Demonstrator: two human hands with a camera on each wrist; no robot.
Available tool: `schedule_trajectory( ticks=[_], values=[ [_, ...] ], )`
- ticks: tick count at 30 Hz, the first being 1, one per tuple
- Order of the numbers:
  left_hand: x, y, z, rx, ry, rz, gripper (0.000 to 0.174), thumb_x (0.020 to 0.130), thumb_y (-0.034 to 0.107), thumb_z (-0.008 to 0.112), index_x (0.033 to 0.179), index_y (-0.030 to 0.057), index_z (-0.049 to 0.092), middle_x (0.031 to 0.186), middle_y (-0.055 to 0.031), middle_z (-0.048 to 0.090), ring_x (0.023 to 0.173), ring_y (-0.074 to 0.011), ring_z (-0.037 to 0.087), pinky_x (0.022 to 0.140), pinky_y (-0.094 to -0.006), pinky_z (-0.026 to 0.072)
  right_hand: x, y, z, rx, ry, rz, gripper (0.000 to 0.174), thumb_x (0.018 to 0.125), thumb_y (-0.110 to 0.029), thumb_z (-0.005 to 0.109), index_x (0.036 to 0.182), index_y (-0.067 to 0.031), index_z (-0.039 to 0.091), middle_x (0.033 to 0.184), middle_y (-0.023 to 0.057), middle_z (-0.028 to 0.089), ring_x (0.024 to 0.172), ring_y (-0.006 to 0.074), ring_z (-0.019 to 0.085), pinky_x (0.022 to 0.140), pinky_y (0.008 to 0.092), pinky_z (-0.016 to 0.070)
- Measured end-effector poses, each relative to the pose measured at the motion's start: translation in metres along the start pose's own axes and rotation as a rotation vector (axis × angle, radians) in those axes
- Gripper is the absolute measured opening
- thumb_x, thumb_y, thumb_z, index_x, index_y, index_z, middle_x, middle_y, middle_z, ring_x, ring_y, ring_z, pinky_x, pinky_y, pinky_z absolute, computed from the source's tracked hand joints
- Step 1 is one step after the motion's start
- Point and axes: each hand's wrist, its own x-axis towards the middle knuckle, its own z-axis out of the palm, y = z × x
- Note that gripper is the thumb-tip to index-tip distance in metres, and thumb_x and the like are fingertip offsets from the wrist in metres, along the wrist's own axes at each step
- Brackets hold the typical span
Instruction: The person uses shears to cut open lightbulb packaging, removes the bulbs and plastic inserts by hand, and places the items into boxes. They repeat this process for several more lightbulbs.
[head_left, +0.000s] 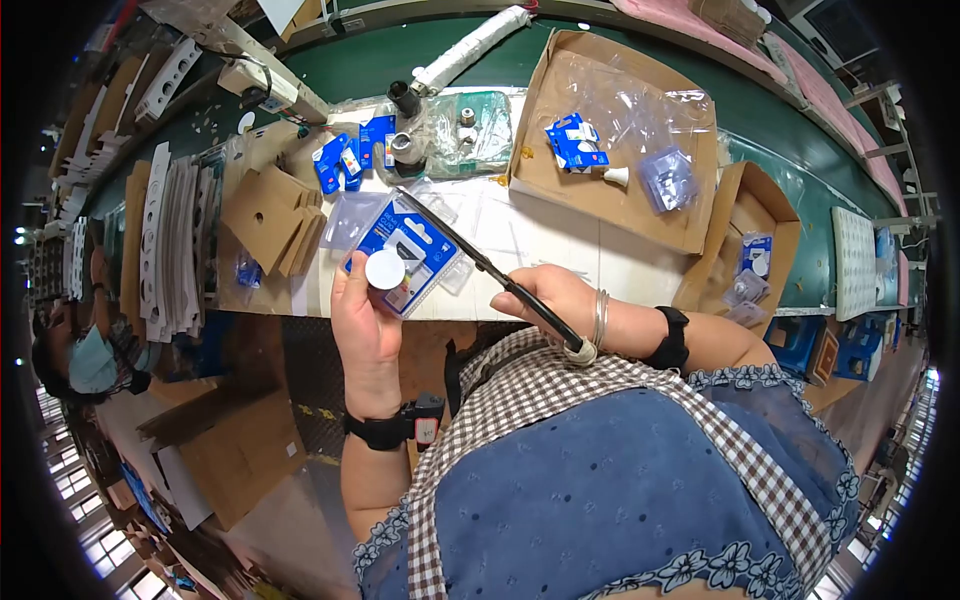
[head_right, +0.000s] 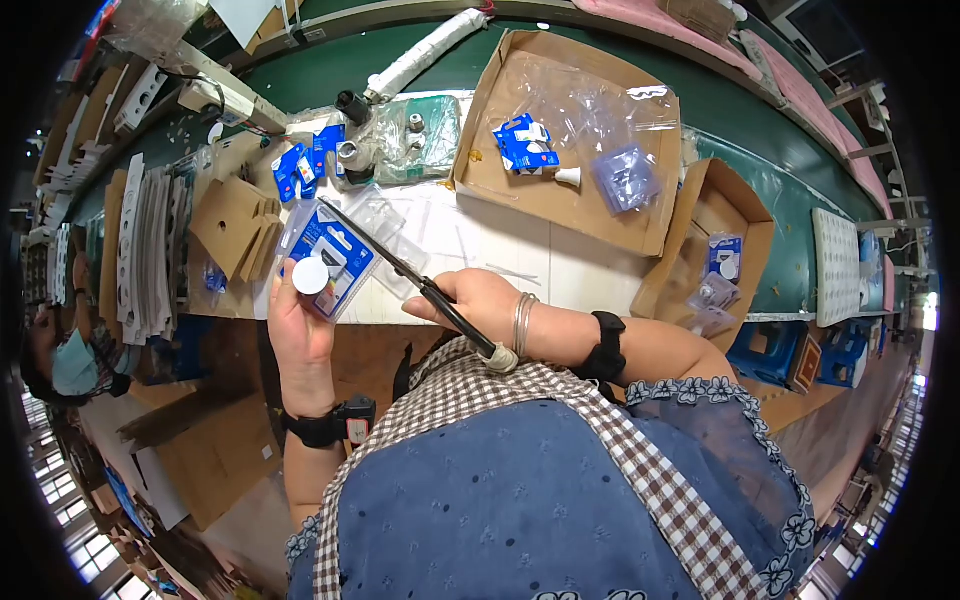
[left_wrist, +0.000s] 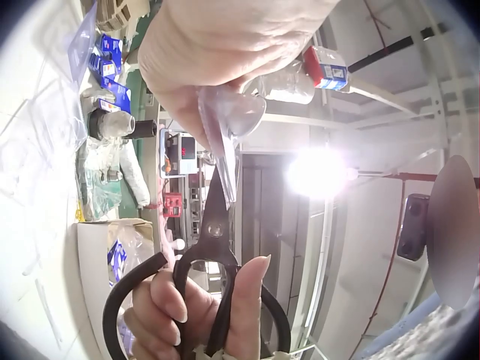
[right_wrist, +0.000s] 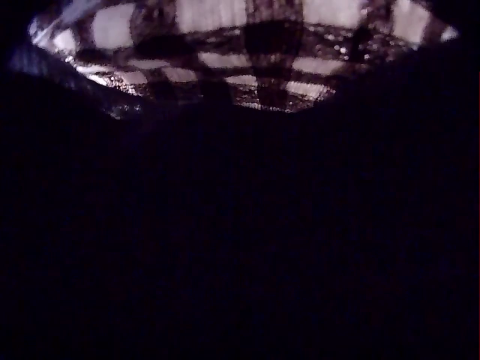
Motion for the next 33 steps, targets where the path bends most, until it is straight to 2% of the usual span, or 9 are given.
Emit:
schedule_trajectory(
  ticks=[5, 8, 13, 20, 22, 25, 29, 31, 33],
  values=[
    [-0.003, 0.0, -0.001, -0.013, 0.017, -0.011, 0.016, 0.091, 0.019, 0.05, 0.102, 0.0078, 0.053, 0.091, -0.0016, 0.061, 0.078, -0.0115, 0.058, 0.064, -0.0253, 0.0476, 0.0, 0.002, 0.002, 0.018, -0.007, 0.001, 0.062, 0.078, -0.064, 0.049, 0.062, -0.0043, 0.056, 0.053, 0.0035, 0.05, 0.053, 0.0154, 0.049, 0.053, 0.0308, 0.039],
    [-0.002, -0.002, -0.003, -0.005, 0.055, -0.006, 0.017, 0.091, 0.019, 0.049, 0.103, 0.0075, 0.053, 0.09, -0.0019, 0.061, 0.077, -0.0116, 0.058, 0.063, -0.0248, 0.0476, -0.002, -0.002, 0.002, 0.051, -0.049, 0.035, 0.061, 0.08, -0.063, 0.047, 0.065, -0.0041, 0.056, 0.054, 0.0039, 0.05, 0.055, 0.0157, 0.049, 0.054, 0.0312, 0.0391],
    [-0.012, -0.011, 0.003, -0.035, 0.022, -0.068, 0.018, 0.092, 0.019, 0.047, 0.102, 0.0046, 0.051, 0.09, -0.0056, 0.06, 0.076, -0.0139, 0.06, 0.063, -0.0268, 0.0506, 0.003, -0.005, 0.004, 0.058, -0.033, -0.023, 0.061, 0.082, -0.062, 0.043, 0.074, -0.0027, 0.056, 0.06, 0.0075, 0.051, 0.061, 0.0195, 0.051, 0.058, 0.0332, 0.0397],
    [-0.014, -0.014, -0.001, -0.011, 0.032, -0.054, 0.019, 0.092, 0.019, 0.047, 0.103, 0.0039, 0.051, 0.091, -0.0058, 0.061, 0.078, -0.0141, 0.059, 0.065, -0.0276, 0.0497, 0.006, 0.005, 0.015, 0.052, -0.011, 0.004, 0.063, 0.082, -0.062, 0.042, 0.07, -0.0019, 0.056, 0.054, 0.0072, 0.05, 0.059, 0.02, 0.054, 0.057, 0.0347, 0.0404],
    [-0.013, -0.016, -0.005, -0.019, 0.028, -0.065, 0.019, 0.092, 0.019, 0.048, 0.103, 0.0039, 0.051, 0.091, -0.0058, 0.061, 0.078, -0.014, 0.059, 0.065, -0.0273, 0.0495, 0.007, 0.011, 0.02, 0.148, -0.026, 0.101, 0.061, 0.082, -0.061, 0.044, 0.067, -0.0033, 0.057, 0.051, 0.0049, 0.048, 0.053, 0.0157, 0.053, 0.05, 0.0313, 0.0401],
    [-0.012, -0.024, -0.011, -0.035, 0.027, -0.08, 0.019, 0.092, 0.02, 0.047, 0.102, 0.004, 0.051, 0.091, -0.0058, 0.061, 0.078, -0.0139, 0.059, 0.065, -0.0268, 0.0491, 0.009, 0.019, 0.026, 0.177, 0.015, 0.075, 0.057, 0.083, -0.058, 0.047, 0.065, -0.0054, 0.057, 0.049, 0.0022, 0.046, 0.049, 0.0105, 0.05, 0.043, 0.0265, 0.0376],
    [-0.01, -0.029, -0.015, -0.026, 0.059, -0.098, 0.019, 0.092, 0.02, 0.046, 0.102, 0.0039, 0.051, 0.091, -0.0064, 0.061, 0.076, -0.0138, 0.059, 0.063, -0.0265, 0.0489, 0.016, 0.034, 0.027, 0.16, -0.011, 0.014, 0.056, 0.082, -0.059, 0.047, 0.072, -0.0057, 0.058, 0.053, 0.0013, 0.048, 0.048, 0.0093, 0.051, 0.04, 0.0234, 0.0385],
    [-0.012, -0.032, -0.013, 0.013, 0.042, -0.127, 0.019, 0.093, 0.019, 0.046, 0.102, 0.0035, 0.051, 0.091, -0.0069, 0.061, 0.076, -0.0141, 0.059, 0.062, -0.0266, 0.0489, 0.013, 0.026, 0.026, 0.313, -0.035, 0.101, 0.064, 0.081, -0.065, 0.042, 0.083, -0.0032, 0.058, 0.059, 0.0031, 0.051, 0.052, 0.0119, 0.053, 0.044, 0.025, 0.0438],
    [-0.013, -0.04, -0.013, 0.021, 0.01, -0.168, 0.02, 0.093, 0.019, 0.045, 0.102, 0.0024, 0.051, 0.092, -0.0081, 0.062, 0.076, -0.0151, 0.06, 0.061, -0.0274, 0.0494, 0.017, 0.02, 0.021, 0.284, -0.029, 0.109, 0.057, 0.084, -0.06, 0.041, 0.079, -0.0043, 0.054, 0.056, 0.0016, 0.047, 0.049, 0.0103, 0.05, 0.044, 0.0244, 0.0438]
  ],
)
